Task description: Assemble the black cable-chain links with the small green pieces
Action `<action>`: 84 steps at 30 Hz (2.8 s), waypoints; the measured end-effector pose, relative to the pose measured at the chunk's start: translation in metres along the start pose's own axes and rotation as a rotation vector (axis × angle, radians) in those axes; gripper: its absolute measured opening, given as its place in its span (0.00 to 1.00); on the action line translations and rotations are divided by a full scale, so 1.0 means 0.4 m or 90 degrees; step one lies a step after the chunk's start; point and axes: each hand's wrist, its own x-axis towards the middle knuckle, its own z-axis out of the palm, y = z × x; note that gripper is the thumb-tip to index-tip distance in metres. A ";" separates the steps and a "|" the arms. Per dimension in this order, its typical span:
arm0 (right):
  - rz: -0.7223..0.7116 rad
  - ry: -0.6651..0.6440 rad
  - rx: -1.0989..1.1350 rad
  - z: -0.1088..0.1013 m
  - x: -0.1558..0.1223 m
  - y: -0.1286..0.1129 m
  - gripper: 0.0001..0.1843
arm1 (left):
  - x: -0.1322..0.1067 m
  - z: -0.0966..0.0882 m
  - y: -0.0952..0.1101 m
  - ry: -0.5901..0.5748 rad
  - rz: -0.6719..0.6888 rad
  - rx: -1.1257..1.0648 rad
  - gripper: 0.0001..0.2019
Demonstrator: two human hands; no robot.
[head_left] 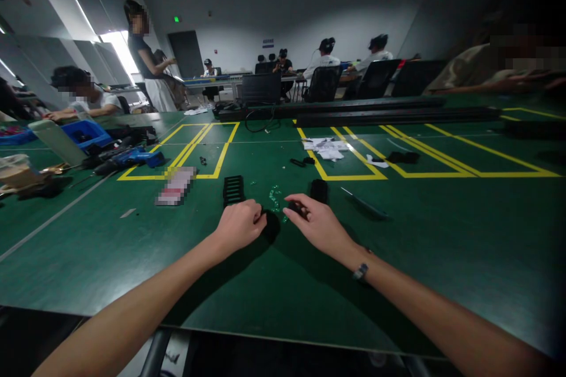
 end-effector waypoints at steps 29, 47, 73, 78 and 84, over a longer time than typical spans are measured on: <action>0.089 -0.160 0.422 0.034 -0.013 -0.017 0.17 | -0.017 0.003 0.046 0.070 0.169 -0.413 0.12; 0.052 -0.040 0.248 0.016 -0.007 -0.007 0.14 | -0.014 0.008 0.022 0.065 0.201 -0.365 0.08; -0.090 -0.053 -0.045 0.003 -0.009 -0.014 0.12 | -0.014 0.007 0.029 0.031 0.221 -0.316 0.07; -0.100 -0.054 -0.047 0.005 -0.009 -0.012 0.12 | -0.016 0.005 0.027 0.024 0.220 -0.316 0.07; -0.081 -0.022 -0.053 -0.001 -0.009 -0.017 0.12 | -0.013 -0.001 0.019 0.042 0.216 -0.291 0.08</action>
